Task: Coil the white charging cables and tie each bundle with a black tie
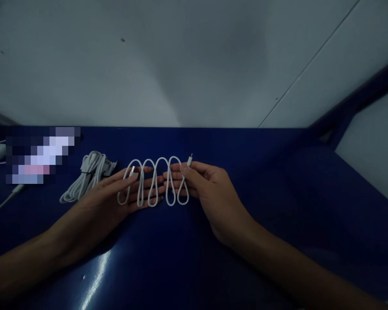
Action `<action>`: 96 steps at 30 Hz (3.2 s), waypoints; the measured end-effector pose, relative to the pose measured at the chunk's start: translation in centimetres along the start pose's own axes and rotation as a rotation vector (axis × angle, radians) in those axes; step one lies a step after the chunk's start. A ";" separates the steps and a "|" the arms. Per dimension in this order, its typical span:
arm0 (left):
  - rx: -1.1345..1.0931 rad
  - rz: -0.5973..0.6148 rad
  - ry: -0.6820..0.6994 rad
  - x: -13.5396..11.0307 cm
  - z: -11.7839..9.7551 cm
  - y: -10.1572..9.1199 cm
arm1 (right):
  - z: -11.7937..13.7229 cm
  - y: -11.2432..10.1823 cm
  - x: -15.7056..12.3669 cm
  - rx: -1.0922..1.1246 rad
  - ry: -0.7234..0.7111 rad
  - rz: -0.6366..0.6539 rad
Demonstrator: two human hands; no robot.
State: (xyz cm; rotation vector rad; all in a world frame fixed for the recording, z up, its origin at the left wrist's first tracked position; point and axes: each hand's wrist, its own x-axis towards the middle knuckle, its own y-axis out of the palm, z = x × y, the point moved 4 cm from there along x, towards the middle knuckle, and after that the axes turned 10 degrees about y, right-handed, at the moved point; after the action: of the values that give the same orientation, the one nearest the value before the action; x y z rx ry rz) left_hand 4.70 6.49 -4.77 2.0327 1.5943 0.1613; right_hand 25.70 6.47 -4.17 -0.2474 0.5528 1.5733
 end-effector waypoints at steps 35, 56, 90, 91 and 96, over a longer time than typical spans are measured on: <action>0.032 0.027 0.004 -0.1 0.0 0.0 | 0.1 0.0 -0.1 -0.016 -0.003 0.031; 0.058 0.059 -0.006 -0.1 0.1 0.1 | 0.4 0.4 -0.2 0.011 -0.004 0.070; 0.039 -0.021 0.009 0.0 -0.2 0.4 | 0.2 0.1 0.0 -0.009 0.031 -0.032; 0.037 -0.011 0.010 -0.1 -0.1 0.4 | 0.2 0.1 0.0 -0.006 0.033 -0.027; 0.041 0.007 0.031 -0.1 0.1 0.0 | 0.1 0.1 -0.1 0.007 0.030 -0.027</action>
State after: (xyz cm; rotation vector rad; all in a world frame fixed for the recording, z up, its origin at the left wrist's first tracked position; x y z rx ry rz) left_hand 4.69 6.32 -4.81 2.0767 1.6217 0.1646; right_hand 25.63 6.42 -4.07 -0.2727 0.5757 1.5439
